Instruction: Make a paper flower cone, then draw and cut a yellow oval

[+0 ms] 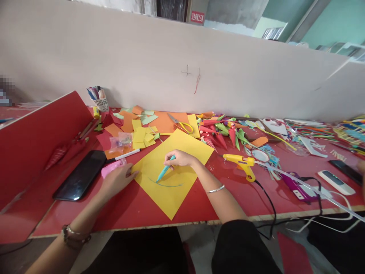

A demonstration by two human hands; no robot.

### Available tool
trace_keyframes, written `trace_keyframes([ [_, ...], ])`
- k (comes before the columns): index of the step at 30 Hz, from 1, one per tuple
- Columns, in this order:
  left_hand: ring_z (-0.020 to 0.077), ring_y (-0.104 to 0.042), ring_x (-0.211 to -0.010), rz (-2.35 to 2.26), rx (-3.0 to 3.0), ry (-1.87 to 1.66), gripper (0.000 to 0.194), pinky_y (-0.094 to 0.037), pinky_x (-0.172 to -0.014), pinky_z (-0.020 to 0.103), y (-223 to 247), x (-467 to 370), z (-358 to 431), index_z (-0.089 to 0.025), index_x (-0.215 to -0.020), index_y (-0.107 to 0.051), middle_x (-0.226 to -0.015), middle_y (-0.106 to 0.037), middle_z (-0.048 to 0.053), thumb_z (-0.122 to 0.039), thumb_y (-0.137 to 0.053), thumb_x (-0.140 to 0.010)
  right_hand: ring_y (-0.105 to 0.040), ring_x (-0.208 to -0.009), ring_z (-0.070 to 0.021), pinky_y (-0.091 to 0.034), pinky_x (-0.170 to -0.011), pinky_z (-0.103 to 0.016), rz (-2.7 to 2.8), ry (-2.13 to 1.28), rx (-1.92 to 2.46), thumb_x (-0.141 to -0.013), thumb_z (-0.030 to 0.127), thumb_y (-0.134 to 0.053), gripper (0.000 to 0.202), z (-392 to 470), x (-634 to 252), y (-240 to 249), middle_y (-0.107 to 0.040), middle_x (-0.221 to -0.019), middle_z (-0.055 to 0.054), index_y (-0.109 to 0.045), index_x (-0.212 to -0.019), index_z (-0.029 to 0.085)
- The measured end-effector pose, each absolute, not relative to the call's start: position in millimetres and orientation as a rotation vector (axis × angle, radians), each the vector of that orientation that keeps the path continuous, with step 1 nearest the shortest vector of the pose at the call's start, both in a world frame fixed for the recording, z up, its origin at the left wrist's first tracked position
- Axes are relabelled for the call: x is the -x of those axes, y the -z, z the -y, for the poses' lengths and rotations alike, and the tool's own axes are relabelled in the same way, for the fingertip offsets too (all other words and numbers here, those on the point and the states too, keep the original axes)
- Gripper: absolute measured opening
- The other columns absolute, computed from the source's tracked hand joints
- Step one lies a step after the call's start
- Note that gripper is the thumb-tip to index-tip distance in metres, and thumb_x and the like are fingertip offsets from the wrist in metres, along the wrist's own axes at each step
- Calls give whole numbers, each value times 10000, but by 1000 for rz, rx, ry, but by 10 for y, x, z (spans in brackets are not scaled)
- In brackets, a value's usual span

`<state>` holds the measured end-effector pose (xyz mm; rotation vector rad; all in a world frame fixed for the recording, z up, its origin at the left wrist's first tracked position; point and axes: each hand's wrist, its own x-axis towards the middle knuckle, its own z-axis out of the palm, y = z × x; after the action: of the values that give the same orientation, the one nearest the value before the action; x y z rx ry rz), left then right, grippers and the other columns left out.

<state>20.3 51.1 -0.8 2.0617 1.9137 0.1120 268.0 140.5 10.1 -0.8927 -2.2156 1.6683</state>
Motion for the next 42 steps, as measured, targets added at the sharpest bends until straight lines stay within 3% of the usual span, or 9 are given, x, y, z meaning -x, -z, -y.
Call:
trace_keyframes([
  [8, 179, -548, -640, -1925, -2060, -87, 237, -263, -488, 241, 28, -191, -495, -202, -697, -417, -651, -552, 17, -393, -352, -820, -452, -479, -70, -350, -514, -198, 2236, -1690, 879, -718, 410, -593, 282, -1527, -2549, -28, -525, -500, 41, -559, -675, 134],
  [17, 176, -533, -628, -1902, -2060, -115, 236, -257, -485, 241, -17, -183, -463, -202, -679, -410, -644, -547, 17, -374, -340, -824, -418, -529, -82, -322, -509, -205, 1931, -1314, 1068, -822, 414, -434, 257, -1447, -2651, 110, -490, -613, 34, -496, -824, 165],
  [26, 174, -511, -612, -1871, -2059, -157, 238, -251, -488, 244, -31, -186, -435, -200, -653, -398, -620, -518, 10, -363, -342, -818, -488, -515, -91, -369, -521, -208, 2217, -1617, 923, -711, 384, -610, 254, -1372, -2724, -11, -564, -549, 13, -604, -713, 130],
  [30, 166, -505, -607, -1867, -2045, -162, 238, -245, -488, 238, -25, -184, -434, -197, -650, -398, -612, -509, 6, -363, -352, -815, -471, -507, -86, -359, -508, -204, 2184, -1556, 949, -716, 402, -597, 264, -1426, -2608, 25, -553, -558, 18, -599, -728, 138],
  [37, 155, -509, -609, -1857, -1998, -141, 237, -242, -493, 229, -33, -184, -432, -193, -640, -411, -613, -523, 5, -356, -366, -807, -406, -529, -91, -320, -525, -217, 1839, -1166, 1146, -810, 429, -443, 260, -1515, -2633, 136, -450, -591, 43, -492, -789, 174],
  [42, 138, -473, -559, -1848, -1967, -126, 304, -218, -485, 230, -54, -217, -347, -188, -575, -373, -565, -488, -5, -382, -344, -808, -463, -565, -101, -363, -591, -231, 1882, -1251, 1110, -795, 396, -497, 235, -1356, -2845, 28, -490, -579, 33, -530, -758, 167],
])
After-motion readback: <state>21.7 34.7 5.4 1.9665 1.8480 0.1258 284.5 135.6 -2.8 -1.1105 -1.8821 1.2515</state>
